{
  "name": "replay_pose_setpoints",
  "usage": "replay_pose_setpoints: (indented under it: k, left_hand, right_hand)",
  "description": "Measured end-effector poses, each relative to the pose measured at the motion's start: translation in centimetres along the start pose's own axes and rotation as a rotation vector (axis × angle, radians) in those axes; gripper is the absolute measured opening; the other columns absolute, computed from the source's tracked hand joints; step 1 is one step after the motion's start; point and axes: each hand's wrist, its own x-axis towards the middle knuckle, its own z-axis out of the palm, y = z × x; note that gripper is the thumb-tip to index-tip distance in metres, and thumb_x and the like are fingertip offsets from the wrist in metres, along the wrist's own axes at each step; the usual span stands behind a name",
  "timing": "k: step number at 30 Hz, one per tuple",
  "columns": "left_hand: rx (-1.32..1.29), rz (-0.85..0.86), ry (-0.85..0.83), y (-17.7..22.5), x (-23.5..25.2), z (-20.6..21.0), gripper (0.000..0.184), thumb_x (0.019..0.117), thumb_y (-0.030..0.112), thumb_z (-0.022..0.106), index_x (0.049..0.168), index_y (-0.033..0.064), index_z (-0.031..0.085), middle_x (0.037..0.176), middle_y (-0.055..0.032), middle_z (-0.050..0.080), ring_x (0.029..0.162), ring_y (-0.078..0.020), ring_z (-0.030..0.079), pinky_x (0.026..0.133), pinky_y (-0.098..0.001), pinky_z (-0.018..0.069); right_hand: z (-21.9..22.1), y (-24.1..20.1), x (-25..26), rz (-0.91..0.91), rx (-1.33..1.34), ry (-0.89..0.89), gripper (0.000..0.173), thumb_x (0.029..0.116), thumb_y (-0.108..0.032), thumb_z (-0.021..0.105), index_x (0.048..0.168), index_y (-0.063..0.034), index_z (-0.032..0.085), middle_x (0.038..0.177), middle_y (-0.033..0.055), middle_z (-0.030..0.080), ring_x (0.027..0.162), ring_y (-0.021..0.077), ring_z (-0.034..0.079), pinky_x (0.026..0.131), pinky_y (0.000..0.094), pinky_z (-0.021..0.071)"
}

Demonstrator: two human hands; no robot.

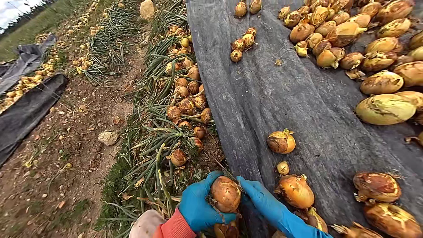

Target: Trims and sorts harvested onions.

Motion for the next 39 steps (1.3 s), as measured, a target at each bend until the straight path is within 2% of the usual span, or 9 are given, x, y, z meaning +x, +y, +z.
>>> replay_pose_setpoints:
  k: [3, 6, 10, 15, 18, 22, 24, 27, 39]
  left_hand:
    - [0.171, -0.334, 0.103, -1.4, 2.6, -1.2, 0.101, 0.0608, 0.055, 0.09, 0.149, 0.021, 0.054, 0.124, -0.0109, 0.072, 0.117, -0.0279, 0.069, 0.101, -0.0552, 0.0529]
    - [-0.198, -0.257, 0.313, -1.3, 2.8, -0.8, 0.091, 0.0586, 0.035, 0.094, 0.138, 0.0102, 0.057, 0.111, -0.0049, 0.074, 0.104, -0.0134, 0.072, 0.093, -0.0354, 0.06]
    - [-0.043, 0.007, 0.07, 3.5, 0.0, 2.6, 0.043, 0.0952, 0.03, 0.069, 0.123, -0.0027, 0.067, 0.102, -0.0118, 0.075, 0.098, -0.0225, 0.072, 0.093, -0.0433, 0.057]
    - [0.27, -0.044, -0.372, 7.2, -0.8, 3.8, 0.035, 0.1058, 0.019, 0.051, 0.13, -0.0038, 0.061, 0.112, -0.0259, 0.07, 0.114, -0.0426, 0.066, 0.102, -0.059, 0.0477]
    - [0.625, -0.354, -0.419, 7.2, 2.8, 0.7, 0.039, 0.0995, 0.009, 0.058, 0.138, 0.0013, 0.055, 0.123, -0.0249, 0.068, 0.118, -0.0441, 0.064, 0.096, -0.063, 0.0492]
    - [1.006, -0.42, 0.128, -0.5, 3.8, -2.5, 0.083, 0.0875, 0.017, 0.08, 0.158, 0.0009, 0.038, 0.155, -0.0274, 0.045, 0.144, -0.0519, 0.039, 0.111, -0.0711, 0.0323]
    - [0.847, -0.187, 0.136, -0.9, -0.5, 1.3, 0.083, 0.0824, 0.029, 0.084, 0.15, -0.0042, 0.049, 0.153, -0.0307, 0.048, 0.142, -0.0538, 0.043, 0.108, -0.0708, 0.0367]
    - [0.343, -0.614, -0.344, -0.5, -3.5, 8.9, 0.096, 0.0894, 0.044, 0.078, 0.157, -0.0073, 0.032, 0.154, -0.0327, 0.042, 0.142, -0.0479, 0.044, 0.116, -0.0568, 0.0393]
    - [-0.05, -0.46, 0.217, -5.9, -8.3, 15.6, 0.106, 0.0706, 0.02, 0.093, 0.151, -0.0167, 0.033, 0.152, -0.0403, 0.04, 0.143, -0.0495, 0.043, 0.12, -0.05, 0.0376]
  right_hand:
    - [-0.6, -0.2, -1.6, 0.025, 0.288, 0.013, 0.053, 0.1071, -0.043, 0.017, 0.069, -0.0225, 0.048, 0.05, -0.0097, 0.04, 0.038, 0.0023, 0.038, 0.036, 0.0189, 0.0335]
    - [-2.3, 0.0, -1.7, 0.179, 0.098, 0.146, 0.053, 0.1064, -0.057, 0.032, 0.081, -0.0151, 0.054, 0.056, -0.006, 0.042, 0.042, 0.0065, 0.04, 0.04, 0.0227, 0.0375]
    - [-1.6, 1.2, -2.0, 0.275, -0.035, 0.064, 0.055, 0.0928, -0.067, 0.053, 0.103, -0.0137, 0.061, 0.067, -0.008, 0.048, 0.052, 0.0045, 0.045, 0.048, 0.0228, 0.0411]
    - [-0.4, 0.7, -3.0, 0.275, 0.334, 0.029, 0.063, 0.1044, -0.063, 0.015, 0.082, -0.0179, 0.053, 0.057, -0.0063, 0.046, 0.044, 0.0057, 0.043, 0.04, 0.0207, 0.0392]
    - [-0.3, 0.7, -3.2, 0.15, 0.311, 0.091, 0.059, 0.1035, -0.063, 0.023, 0.075, -0.0188, 0.05, 0.055, -0.0072, 0.043, 0.041, 0.0049, 0.04, 0.038, 0.0199, 0.0361]
    - [-3.3, 0.1, -3.1, -0.214, 0.102, 0.4, 0.068, 0.0835, -0.089, 0.044, 0.084, -0.0218, 0.056, 0.056, -0.0112, 0.045, 0.042, 0.0023, 0.042, 0.038, 0.0194, 0.0391]
    - [-4.3, -0.1, -3.1, -0.126, -0.008, 0.407, 0.06, 0.0893, -0.077, 0.045, 0.09, -0.0193, 0.06, 0.056, -0.0111, 0.044, 0.042, 0.0027, 0.043, 0.039, 0.0198, 0.0391]
    - [-3.8, 0.4, -2.6, 0.123, -0.042, 0.341, 0.047, 0.0894, -0.063, 0.058, 0.101, -0.0166, 0.062, 0.062, -0.008, 0.046, 0.047, 0.0067, 0.045, 0.044, 0.0253, 0.0417]
    - [-1.4, 2.3, 6.6, 0.23, -0.15, 0.373, 0.041, 0.1067, -0.045, 0.051, 0.104, -0.0059, 0.065, 0.065, 0.0024, 0.049, 0.049, 0.0145, 0.046, 0.049, 0.0317, 0.0435]
